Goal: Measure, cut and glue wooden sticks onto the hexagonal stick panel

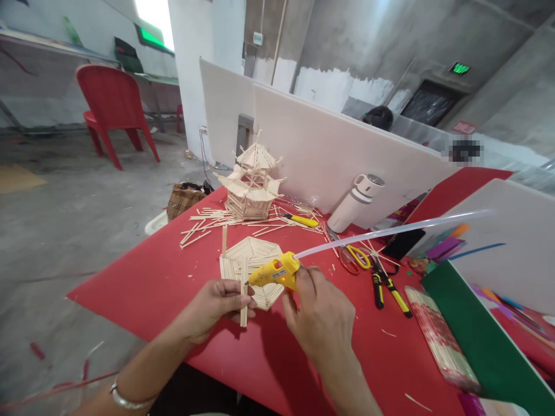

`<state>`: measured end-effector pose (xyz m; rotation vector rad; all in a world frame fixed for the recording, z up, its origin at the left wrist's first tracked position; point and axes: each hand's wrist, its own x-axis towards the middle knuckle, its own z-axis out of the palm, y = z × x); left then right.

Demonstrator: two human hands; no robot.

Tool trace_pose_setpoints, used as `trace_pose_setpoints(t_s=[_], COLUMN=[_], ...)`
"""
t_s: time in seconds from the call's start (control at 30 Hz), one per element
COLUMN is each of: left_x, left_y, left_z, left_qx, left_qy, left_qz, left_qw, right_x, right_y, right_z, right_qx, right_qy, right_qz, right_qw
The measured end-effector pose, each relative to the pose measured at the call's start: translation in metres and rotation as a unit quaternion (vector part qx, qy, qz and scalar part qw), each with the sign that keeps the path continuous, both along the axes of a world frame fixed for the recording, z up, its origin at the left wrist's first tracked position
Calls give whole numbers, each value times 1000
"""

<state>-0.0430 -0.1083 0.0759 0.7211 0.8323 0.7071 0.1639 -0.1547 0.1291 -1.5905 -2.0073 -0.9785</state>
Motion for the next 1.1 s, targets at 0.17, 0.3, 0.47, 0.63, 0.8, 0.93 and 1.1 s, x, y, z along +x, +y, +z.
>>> trace_pose_setpoints(t_s=[0.17,0.3,0.47,0.63,0.8,0.93,1.1], left_x=[1,4,5,5,5,5,6], left_y=[1,1,1,0,-3,-5,-7], left_z=[-3,-5,-7,-7,-6,-8,-12], left_qx=[-11,-12,-12,-12,-12,-2,-3], left_qy=[1,1,6,9,16,15,7], left_qz=[-5,-7,-7,-5,-8,-16,-24], left_qw=[1000,1000,1000,1000,1000,1000,1000], right_x=[-1,0,1,1,0,1,2], right_y=[0,1,1,0,0,1,3], right_z=[-3,-4,-4,-4,-2,-2,-5], right_qx=[11,11,9,8,20,21,29], right_qy=[-3,-3,0,2,-4,-4,0], right_qz=[10,11,21,25,22,20,12], right_qw=[1000,1000,1000,1000,1000,1000,1000])
